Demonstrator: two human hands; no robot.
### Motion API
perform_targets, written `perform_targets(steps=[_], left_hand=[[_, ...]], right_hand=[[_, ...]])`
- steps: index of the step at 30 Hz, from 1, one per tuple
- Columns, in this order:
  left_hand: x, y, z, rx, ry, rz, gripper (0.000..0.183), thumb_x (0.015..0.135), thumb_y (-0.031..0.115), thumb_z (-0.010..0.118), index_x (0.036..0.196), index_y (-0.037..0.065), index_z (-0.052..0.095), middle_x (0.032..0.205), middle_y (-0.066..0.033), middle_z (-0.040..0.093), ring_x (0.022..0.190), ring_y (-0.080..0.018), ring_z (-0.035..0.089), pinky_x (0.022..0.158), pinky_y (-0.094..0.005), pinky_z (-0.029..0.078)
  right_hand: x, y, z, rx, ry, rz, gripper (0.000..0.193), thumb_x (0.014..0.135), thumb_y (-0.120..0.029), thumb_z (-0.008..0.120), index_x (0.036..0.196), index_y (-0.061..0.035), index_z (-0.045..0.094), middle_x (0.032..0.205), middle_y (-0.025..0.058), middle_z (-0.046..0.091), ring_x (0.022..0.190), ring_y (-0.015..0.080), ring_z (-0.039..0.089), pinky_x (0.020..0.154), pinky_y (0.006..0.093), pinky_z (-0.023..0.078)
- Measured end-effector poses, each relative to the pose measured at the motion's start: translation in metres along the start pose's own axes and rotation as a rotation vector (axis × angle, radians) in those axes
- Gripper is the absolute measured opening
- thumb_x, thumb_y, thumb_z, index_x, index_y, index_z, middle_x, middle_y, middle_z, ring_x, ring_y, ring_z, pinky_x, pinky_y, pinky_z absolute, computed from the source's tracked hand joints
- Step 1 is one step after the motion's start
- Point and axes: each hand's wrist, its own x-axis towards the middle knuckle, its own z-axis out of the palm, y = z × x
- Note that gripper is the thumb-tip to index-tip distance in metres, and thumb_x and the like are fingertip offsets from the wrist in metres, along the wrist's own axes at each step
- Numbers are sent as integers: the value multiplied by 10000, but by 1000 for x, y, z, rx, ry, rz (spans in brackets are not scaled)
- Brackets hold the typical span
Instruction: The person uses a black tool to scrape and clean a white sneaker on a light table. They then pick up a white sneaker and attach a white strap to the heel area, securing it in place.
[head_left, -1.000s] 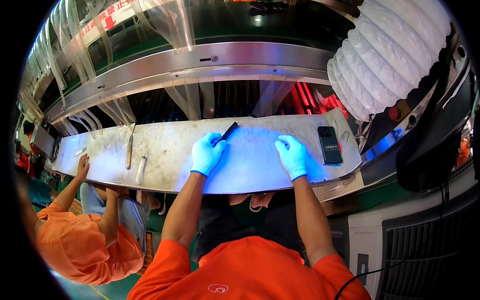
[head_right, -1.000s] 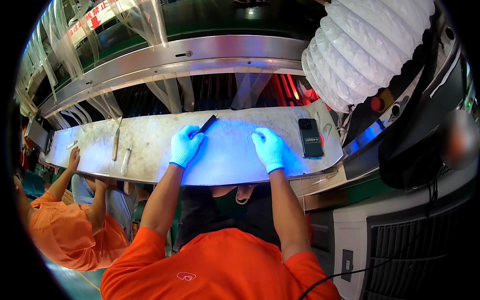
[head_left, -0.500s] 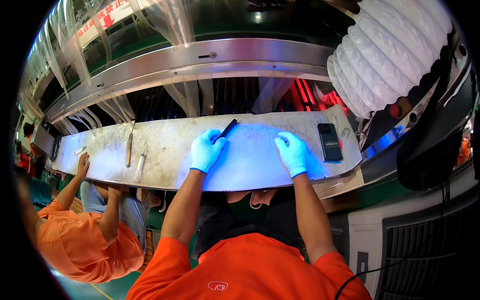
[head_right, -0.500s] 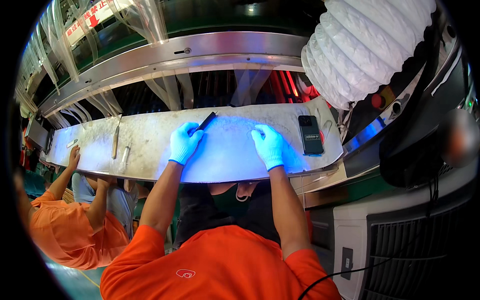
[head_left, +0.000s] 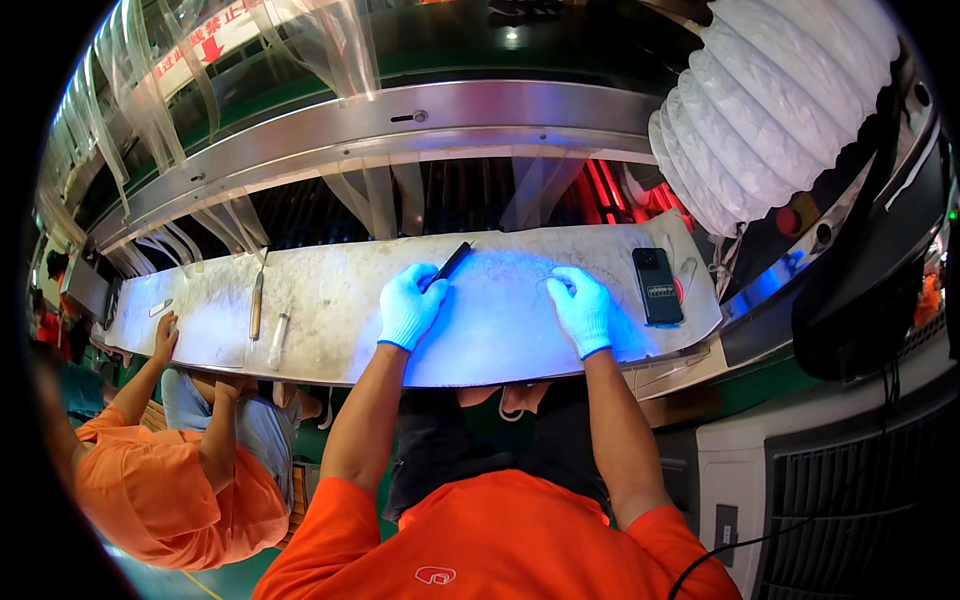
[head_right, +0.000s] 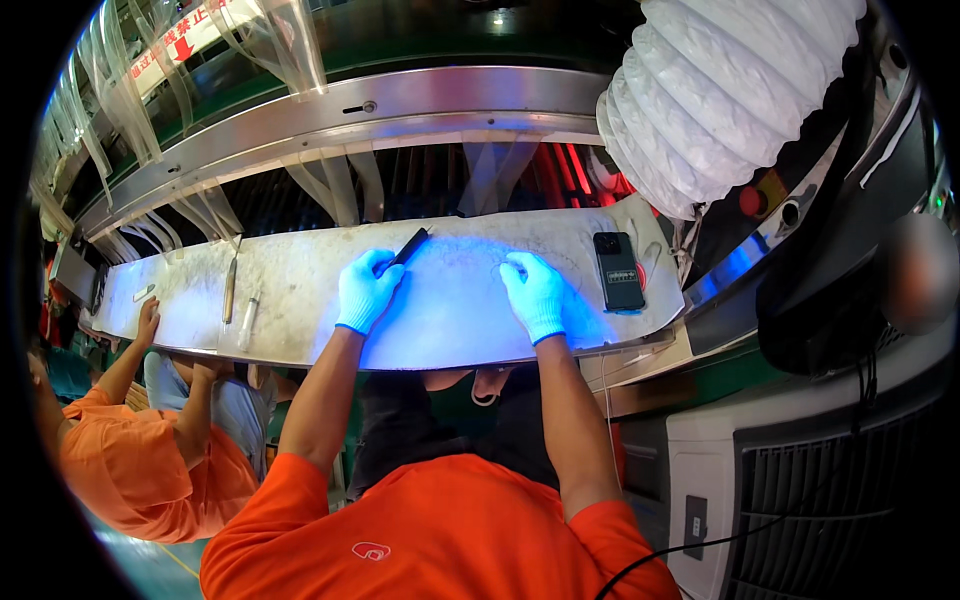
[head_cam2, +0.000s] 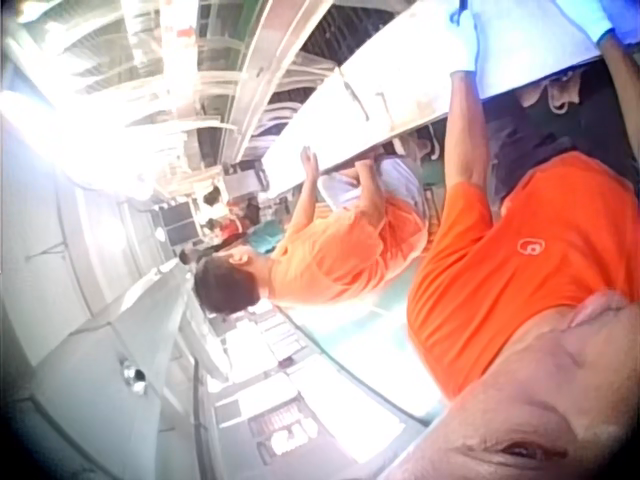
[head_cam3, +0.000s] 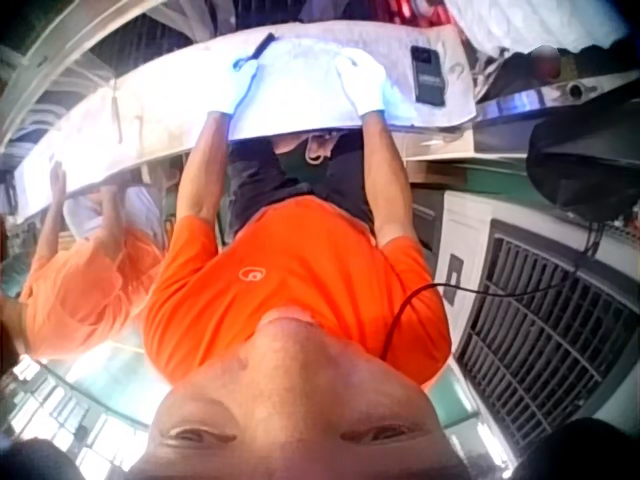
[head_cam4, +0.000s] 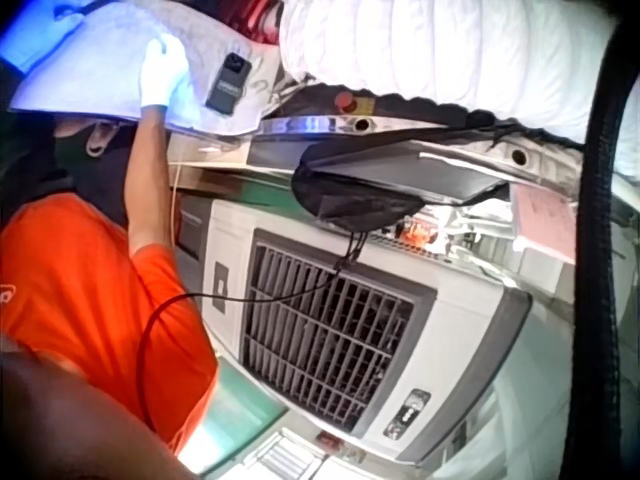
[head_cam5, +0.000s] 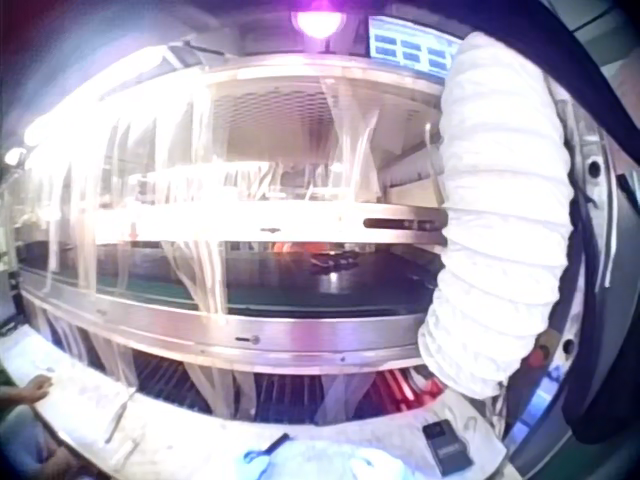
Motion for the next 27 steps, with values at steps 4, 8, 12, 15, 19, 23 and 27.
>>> perform_targets(steps=[4,8,12,15,19,23,27], left_hand=[[-2,2,1,-51,14,-49,292,902,243,849,1105,36,815,1007,-189,800,912,-365,795,850,-432,626],[-1,1,1,-3,11,-3,301,906,243,849,1116,30,815,1018,-191,805,912,-362,800,859,-429,630],[-1,2,1,-31,-4,-28,305,911,241,845,1126,27,814,1025,-198,806,905,-365,800,862,-431,631],[-3,-1,2,-92,-2,-83,289,916,234,834,1120,30,814,1024,-202,805,903,-362,800,852,-432,630],[-1,5,0,-50,-3,-35,275,919,233,826,1107,33,812,1031,-199,802,914,-371,794,856,-439,625],[1,5,-2,31,-28,-9,298,924,280,806,1117,53,818,1106,-179,805,1002,-402,781,913,-474,614],[-2,7,-8,-3,-43,-80,306,932,278,785,1152,69,826,1141,-190,802,1070,-410,772,973,-475,611]], right_hand=[[0,-8,-1,43,-23,51,305,978,-220,823,1211,-24,804,1143,185,825,1007,319,809,902,401,630],[-1,-5,-3,28,-3,32,303,975,-222,826,1208,-28,805,1133,185,824,998,318,807,896,398,627],[0,1,-1,15,0,8,299,976,-220,827,1205,-28,806,1131,185,823,996,315,806,894,393,624],[-2,-4,0,46,-11,36,296,978,-217,825,1202,-26,806,1129,182,823,990,306,805,891,392,623],[0,-2,1,47,-7,32,290,981,-217,824,1200,-28,806,1115,175,823,969,295,803,877,394,624],[0,7,5,67,8,52,293,975,-216,830,1201,-30,808,1102,170,823,952,294,801,870,399,625],[1,7,6,-27,7,-11,306,965,-209,845,1217,-37,814,1126,165,833,985,272,801,904,400,622]])
